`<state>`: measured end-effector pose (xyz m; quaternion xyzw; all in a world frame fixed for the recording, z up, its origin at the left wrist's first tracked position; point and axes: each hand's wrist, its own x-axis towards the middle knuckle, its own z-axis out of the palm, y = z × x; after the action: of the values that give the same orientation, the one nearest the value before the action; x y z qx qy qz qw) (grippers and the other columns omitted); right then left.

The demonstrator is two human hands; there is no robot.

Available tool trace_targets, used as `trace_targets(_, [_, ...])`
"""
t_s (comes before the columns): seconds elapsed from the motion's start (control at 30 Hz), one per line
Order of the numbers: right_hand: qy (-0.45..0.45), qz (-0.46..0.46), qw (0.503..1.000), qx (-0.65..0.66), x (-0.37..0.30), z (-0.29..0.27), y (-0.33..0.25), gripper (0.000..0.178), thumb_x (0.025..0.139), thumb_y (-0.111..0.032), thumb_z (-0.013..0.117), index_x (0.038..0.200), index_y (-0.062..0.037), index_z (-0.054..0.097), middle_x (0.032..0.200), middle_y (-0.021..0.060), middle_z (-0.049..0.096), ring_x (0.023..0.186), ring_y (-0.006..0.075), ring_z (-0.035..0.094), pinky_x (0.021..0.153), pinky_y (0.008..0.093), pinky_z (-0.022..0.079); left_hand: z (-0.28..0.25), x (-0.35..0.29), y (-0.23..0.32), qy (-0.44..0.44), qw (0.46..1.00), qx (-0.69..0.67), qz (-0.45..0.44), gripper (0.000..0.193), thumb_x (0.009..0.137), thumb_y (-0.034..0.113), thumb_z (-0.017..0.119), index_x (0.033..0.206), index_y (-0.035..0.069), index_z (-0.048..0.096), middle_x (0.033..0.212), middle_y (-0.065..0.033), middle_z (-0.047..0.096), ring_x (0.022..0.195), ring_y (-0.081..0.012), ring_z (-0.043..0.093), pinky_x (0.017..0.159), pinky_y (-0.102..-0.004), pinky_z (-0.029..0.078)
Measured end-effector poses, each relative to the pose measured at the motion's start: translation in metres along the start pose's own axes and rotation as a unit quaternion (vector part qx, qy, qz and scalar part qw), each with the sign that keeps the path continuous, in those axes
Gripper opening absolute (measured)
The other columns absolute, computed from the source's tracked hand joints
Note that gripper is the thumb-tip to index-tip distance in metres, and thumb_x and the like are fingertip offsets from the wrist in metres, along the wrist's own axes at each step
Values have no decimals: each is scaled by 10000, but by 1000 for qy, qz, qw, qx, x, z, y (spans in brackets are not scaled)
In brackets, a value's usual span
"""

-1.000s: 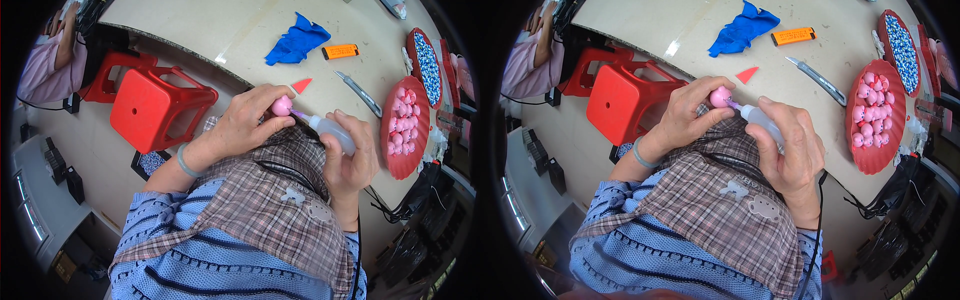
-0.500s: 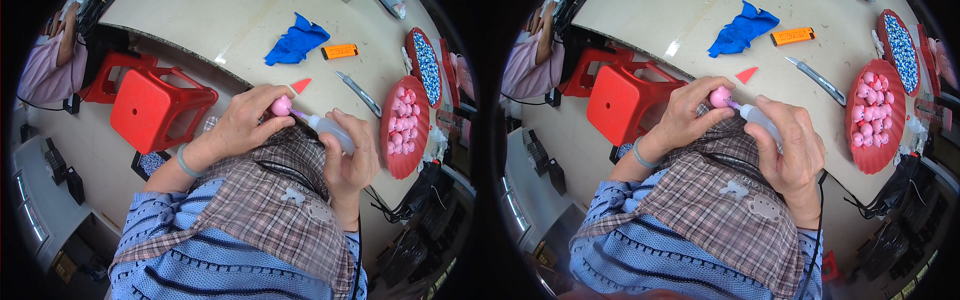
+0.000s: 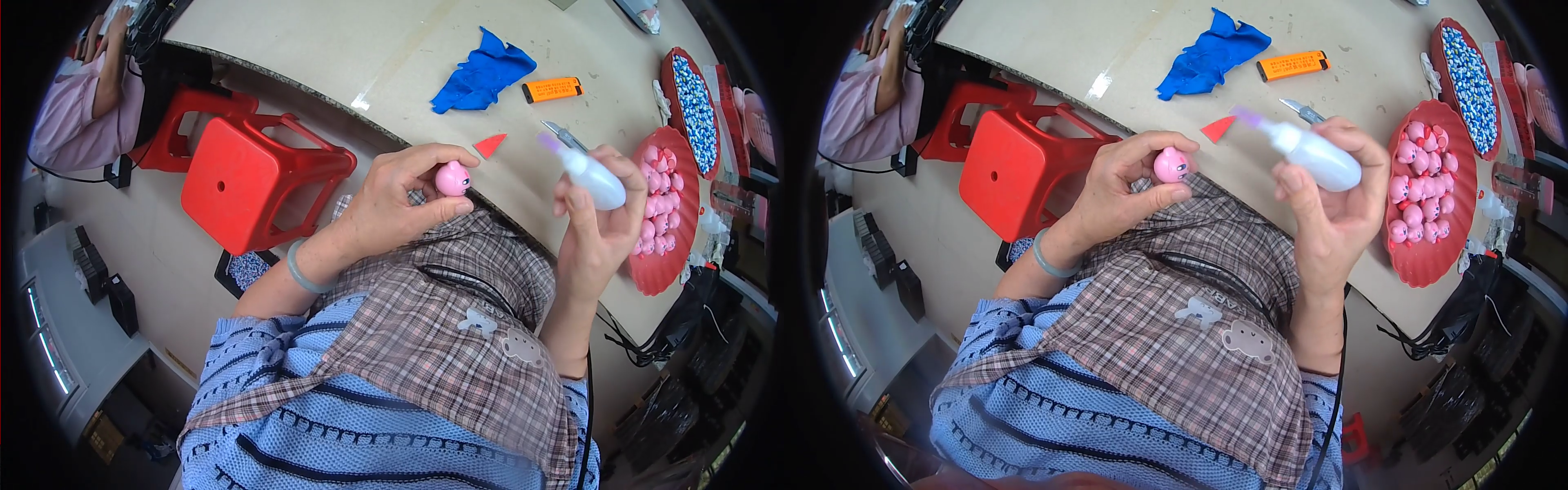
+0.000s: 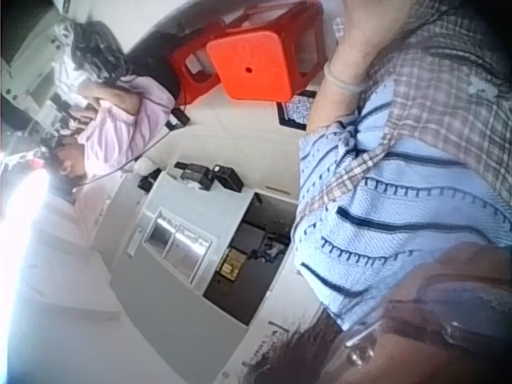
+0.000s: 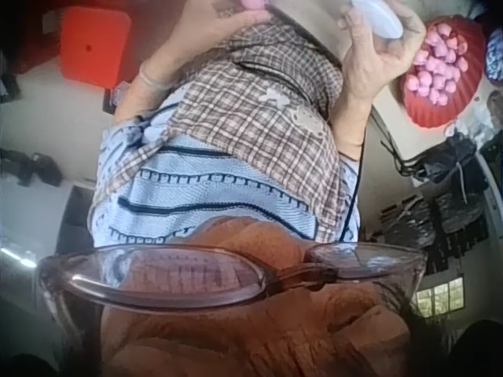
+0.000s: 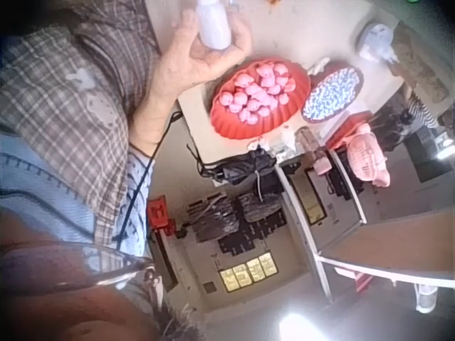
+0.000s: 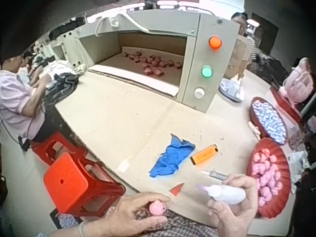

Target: The person assembles toy figurines by applying glue from a bottle onto the figurine bodies and attaching small components to them by hand.

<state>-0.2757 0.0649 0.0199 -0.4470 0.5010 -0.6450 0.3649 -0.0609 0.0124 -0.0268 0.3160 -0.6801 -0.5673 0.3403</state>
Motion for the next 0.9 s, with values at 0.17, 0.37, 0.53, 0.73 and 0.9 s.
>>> trace_targets(0.17, [2,-48,990,-132,22,-18,14,336,864,12,680,1173,28,551,1080,123,596,868,170,608,797,300,504,1,-1,0,-28,983,-170,-60,519,820,31,754,1289,-14,538,1167,-142,625,1016,-147,623,841,-266,551])
trace_targets(0.37, [33,-120,924,-361,53,-27,24,251,828,-15,715,1070,30,663,1063,93,669,949,178,644,861,313,515,-2,-4,5,-60,946,-309,-72,429,901,53,664,1302,-5,522,1198,-128,592,1000,-164,643,867,-273,554])
trace_targets(0.53, [42,-6,928,-370,61,-34,31,309,842,-21,704,1139,42,649,1082,126,672,928,194,658,824,316,545,-4,-5,1,-61,946,-312,-61,403,936,86,633,1307,-11,510,1188,-123,594,997,-168,645,858,-279,558])
trace_targets(0.73, [110,-96,931,-335,42,-36,30,323,862,4,683,1168,70,605,1104,162,640,913,177,647,829,310,552,-8,-6,3,-35,946,-318,-60,391,920,76,653,1273,-12,510,1197,-129,594,989,-170,648,849,-289,569])
trace_targets(0.9, [35,-119,921,-369,-2,-2,12,288,840,37,675,1126,23,639,1103,147,623,928,198,629,800,310,539,-8,-4,0,-14,948,-316,-34,387,905,44,663,1254,-7,504,1190,-133,599,964,-176,656,840,-295,577])
